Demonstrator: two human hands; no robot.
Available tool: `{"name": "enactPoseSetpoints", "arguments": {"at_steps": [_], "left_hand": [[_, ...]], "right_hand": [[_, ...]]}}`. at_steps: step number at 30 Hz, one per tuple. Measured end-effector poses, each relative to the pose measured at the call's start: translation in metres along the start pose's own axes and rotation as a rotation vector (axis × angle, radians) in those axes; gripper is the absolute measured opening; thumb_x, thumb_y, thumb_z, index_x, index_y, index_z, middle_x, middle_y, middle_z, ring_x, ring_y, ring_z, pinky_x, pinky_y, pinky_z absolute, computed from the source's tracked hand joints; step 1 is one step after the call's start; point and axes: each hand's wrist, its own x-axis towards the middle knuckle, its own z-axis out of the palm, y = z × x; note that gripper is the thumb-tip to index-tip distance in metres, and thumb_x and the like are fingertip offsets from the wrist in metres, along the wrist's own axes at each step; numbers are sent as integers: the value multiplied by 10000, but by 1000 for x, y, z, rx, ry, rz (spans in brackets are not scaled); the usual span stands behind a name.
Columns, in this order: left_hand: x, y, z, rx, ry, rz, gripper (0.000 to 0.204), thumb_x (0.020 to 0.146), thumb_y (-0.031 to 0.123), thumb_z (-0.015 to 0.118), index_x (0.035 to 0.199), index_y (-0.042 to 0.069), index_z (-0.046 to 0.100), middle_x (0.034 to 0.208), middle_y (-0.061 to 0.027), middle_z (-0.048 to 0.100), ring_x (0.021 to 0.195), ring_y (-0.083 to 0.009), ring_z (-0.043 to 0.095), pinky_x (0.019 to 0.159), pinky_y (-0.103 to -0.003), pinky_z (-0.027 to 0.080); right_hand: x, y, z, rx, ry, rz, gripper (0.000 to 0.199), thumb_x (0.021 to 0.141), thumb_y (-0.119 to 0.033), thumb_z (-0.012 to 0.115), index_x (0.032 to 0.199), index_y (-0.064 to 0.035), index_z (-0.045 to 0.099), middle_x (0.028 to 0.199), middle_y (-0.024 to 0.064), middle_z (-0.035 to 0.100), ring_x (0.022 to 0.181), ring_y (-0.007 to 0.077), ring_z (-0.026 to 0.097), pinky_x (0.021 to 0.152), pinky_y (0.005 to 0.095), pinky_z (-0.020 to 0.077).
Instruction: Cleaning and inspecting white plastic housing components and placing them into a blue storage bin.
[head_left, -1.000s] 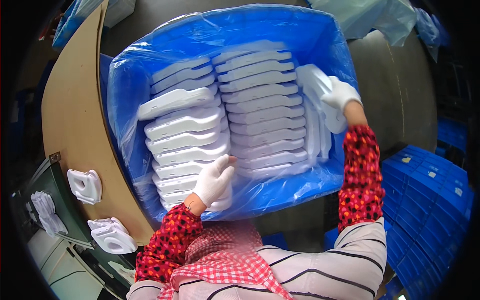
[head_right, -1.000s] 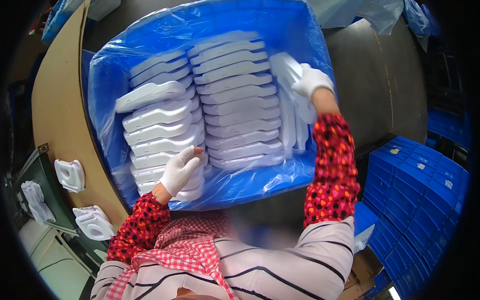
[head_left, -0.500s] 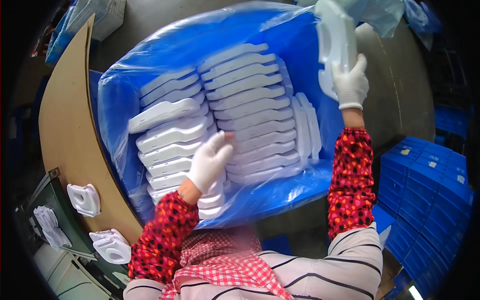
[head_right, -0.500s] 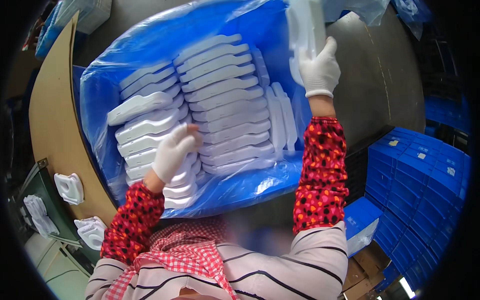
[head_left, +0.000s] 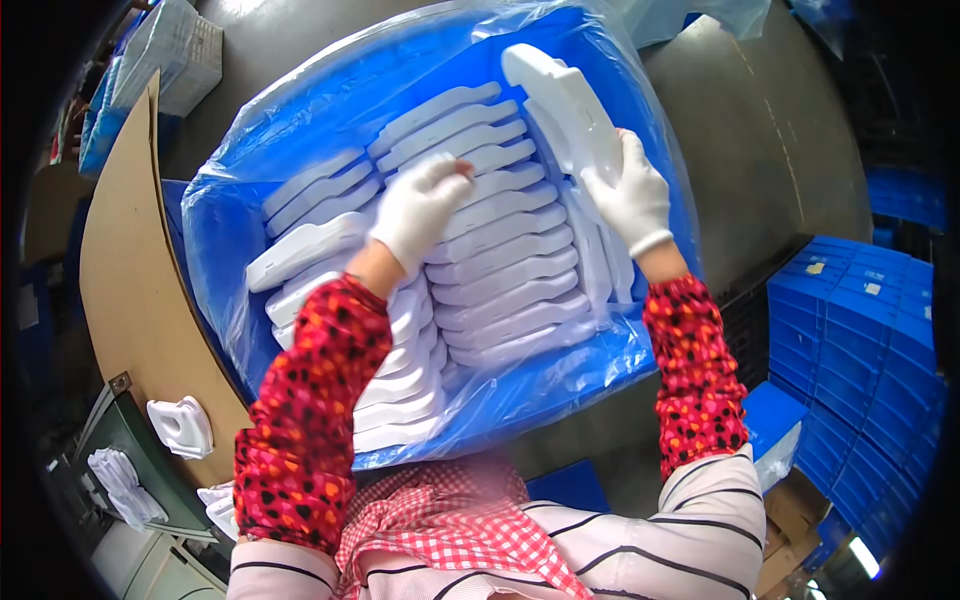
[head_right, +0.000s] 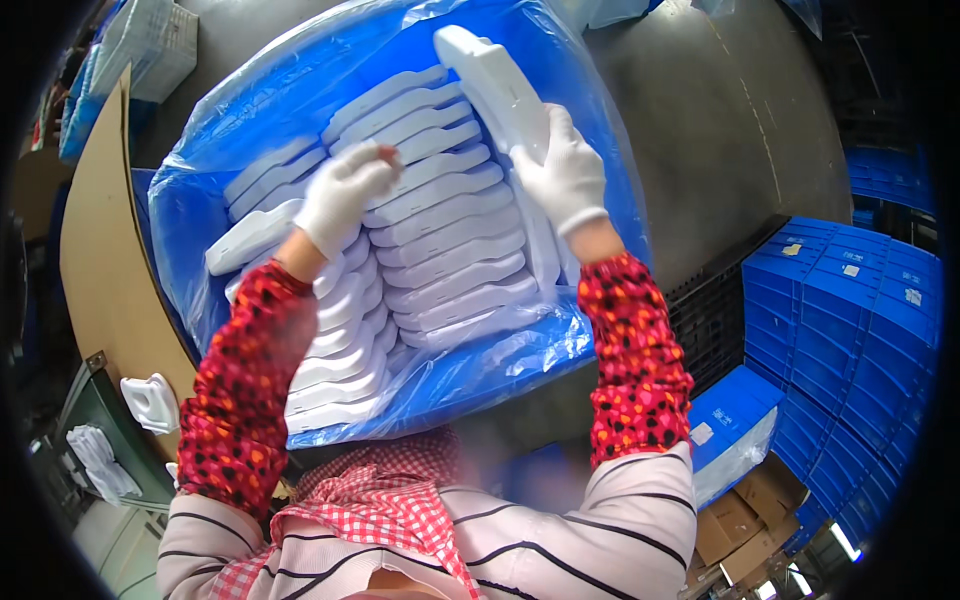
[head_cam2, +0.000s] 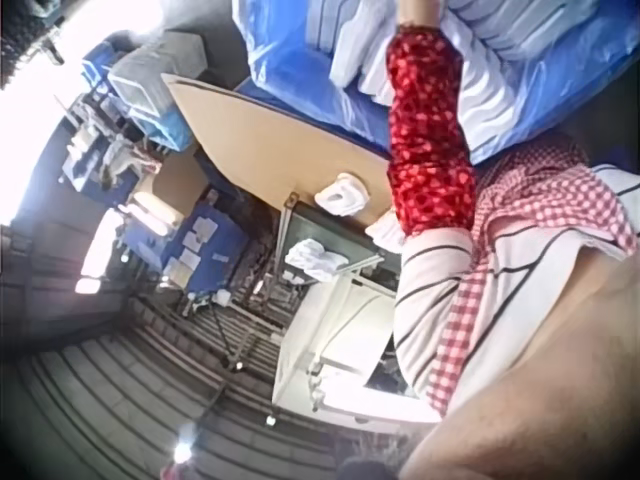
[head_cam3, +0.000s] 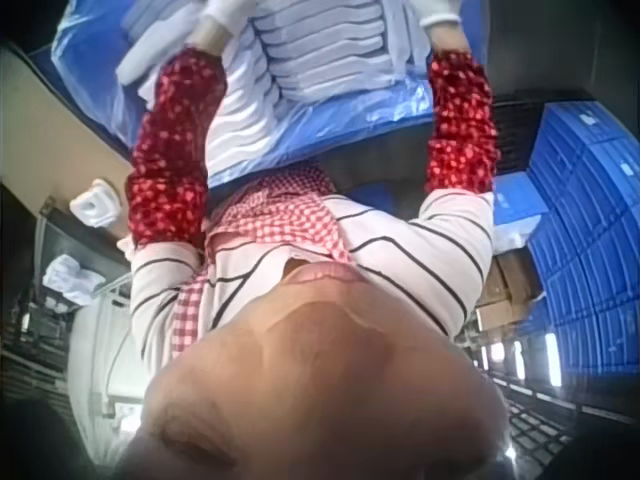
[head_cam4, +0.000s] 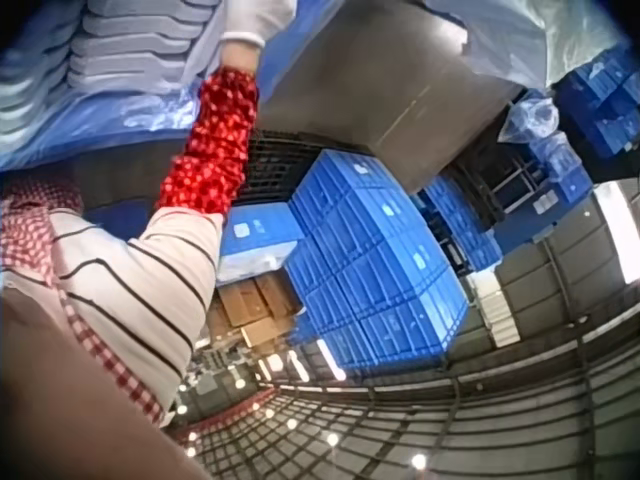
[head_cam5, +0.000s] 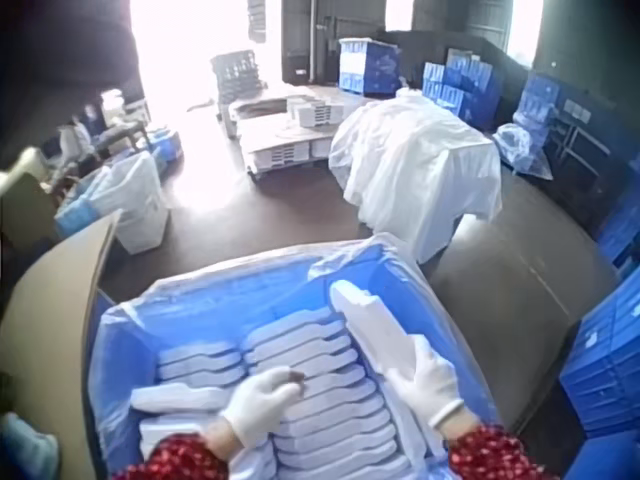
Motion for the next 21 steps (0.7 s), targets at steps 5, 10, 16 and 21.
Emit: {"name": "enactPoseSetpoints", "arguments": {"at_steps": [5, 10, 16, 21], "left_hand": [[-15, -16, 97, 507, -317, 181, 256, 777, 149, 521, 993, 58, 623, 996, -179, 634, 972, -344, 588, 844, -408, 465], [20, -80, 181, 688, -309, 585, 263, 736, 141, 560, 976, 49, 616, 1159, -113, 562, 1176, -296, 457, 955, -436, 398], [37, -88, 199, 964, -382, 819, 338, 712, 201, 583, 1041, 141, 631, 1138, -19, 572, 1088, -192, 478, 938, -314, 350], [37, -86, 210, 1107, -317, 826, 328, 733, 187, 568, 1052, 147, 631, 1104, -1, 596, 1077, -177, 490, 946, -316, 344]], "right_hand": [[31, 13, 38, -100, -94, 303, 700, 746, -382, 669, 1305, -80, 375, 1017, 230, 630, 934, 393, 610, 826, 441, 474], [41, 29, 50, -197, -200, 231, 687, 757, -387, 645, 1305, -87, 360, 1046, 249, 612, 962, 396, 600, 846, 445, 466], [41, 34, 59, -288, -199, 245, 651, 769, -378, 636, 1287, -96, 358, 1055, 248, 605, 967, 399, 596, 844, 461, 466], [48, 34, 64, -297, -197, 243, 598, 784, -362, 613, 1244, -84, 351, 989, 248, 608, 914, 412, 607, 794, 480, 484]]}}
